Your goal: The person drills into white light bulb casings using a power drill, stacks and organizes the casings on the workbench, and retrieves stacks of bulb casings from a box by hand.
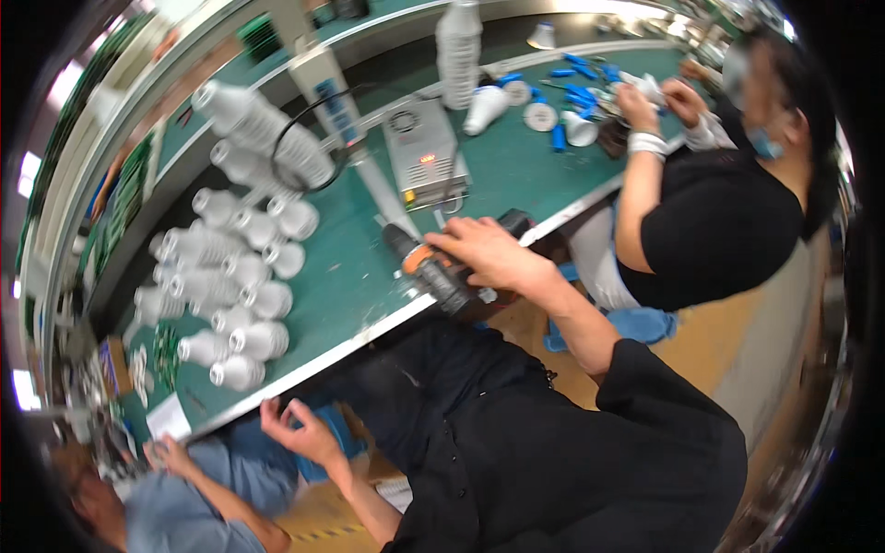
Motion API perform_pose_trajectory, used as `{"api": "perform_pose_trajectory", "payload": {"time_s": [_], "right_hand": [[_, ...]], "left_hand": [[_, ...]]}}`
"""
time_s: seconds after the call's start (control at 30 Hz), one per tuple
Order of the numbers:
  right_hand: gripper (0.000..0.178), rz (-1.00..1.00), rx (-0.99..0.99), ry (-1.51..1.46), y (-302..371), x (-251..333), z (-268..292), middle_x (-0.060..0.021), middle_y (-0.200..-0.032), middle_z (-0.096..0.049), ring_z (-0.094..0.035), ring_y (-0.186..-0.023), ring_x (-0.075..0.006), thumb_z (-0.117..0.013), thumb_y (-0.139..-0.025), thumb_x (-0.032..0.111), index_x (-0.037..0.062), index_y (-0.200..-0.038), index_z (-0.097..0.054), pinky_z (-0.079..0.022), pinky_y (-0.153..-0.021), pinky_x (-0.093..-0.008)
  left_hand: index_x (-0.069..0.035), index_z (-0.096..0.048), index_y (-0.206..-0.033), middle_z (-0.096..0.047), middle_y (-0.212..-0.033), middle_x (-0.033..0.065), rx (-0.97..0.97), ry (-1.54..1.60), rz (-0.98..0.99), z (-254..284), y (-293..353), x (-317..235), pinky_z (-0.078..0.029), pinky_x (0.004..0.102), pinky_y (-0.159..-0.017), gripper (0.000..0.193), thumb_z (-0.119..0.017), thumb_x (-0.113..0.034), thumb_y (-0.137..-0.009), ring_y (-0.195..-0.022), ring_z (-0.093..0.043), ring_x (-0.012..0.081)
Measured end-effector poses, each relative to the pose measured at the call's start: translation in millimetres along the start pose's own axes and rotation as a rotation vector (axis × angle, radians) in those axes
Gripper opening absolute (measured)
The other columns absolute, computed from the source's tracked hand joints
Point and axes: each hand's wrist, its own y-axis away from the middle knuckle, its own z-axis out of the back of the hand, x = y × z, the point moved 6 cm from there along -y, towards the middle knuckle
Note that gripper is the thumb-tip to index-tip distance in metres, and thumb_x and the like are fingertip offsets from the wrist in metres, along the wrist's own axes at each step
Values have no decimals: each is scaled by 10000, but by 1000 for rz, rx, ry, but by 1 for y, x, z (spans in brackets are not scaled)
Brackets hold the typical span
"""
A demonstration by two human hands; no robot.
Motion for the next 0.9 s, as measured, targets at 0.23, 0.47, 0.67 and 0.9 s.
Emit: {"api": "perform_pose_trajectory", "payload": {"time_s": [0.23, 0.47, 0.67, 0.9], "right_hand": [[738, -71, -153, 164, 22, 8, 21, -141, -1220, -542, -549, -1180, -308, -734, -707, -10, 92, -1401, -505, -417, -953, -480], [734, 12, -202, 107, 8, 106, 81, -157, -1219, -568, -561, -1156, -338, -855, -644, 92, 72, -1313, -552, -432, -952, -463], [737, 163, -63, -245, -151, 134, -33, -206, -1187, -560, -571, -1124, -399, -810, -787, 295, 35, -1390, -477, -497, -919, -491], [734, -147, -339, -426, -209, 122, -86, -254, -1257, -523, -524, -1184, -424, -799, -782, 306, -58, -1327, -468, -460, -997, -500]], "left_hand": [[31, -262, -1539, -406, -1518, 240, -48, -41, 19, -19, -71, 59, -398, 460, -1110, 812, -740, -188, -920, -1376, -454, 319], [68, -406, -1428, -550, -1396, 263, 29, -204, 131, -49, -102, 74, -416, 398, -1079, 832, -822, -318, -820, -1281, -554, 368], [9, -526, -1298, -659, -1191, 237, 21, -137, 159, -35, -107, 59, -491, 462, -921, 733, -872, -311, -736, -1102, -640, 406], [26, -580, -1238, -692, -1110, 234, -51, -67, 93, -25, -93, 60, -519, 438, -897, 655, -880, -254, -728, -1036, -683, 399]]}}
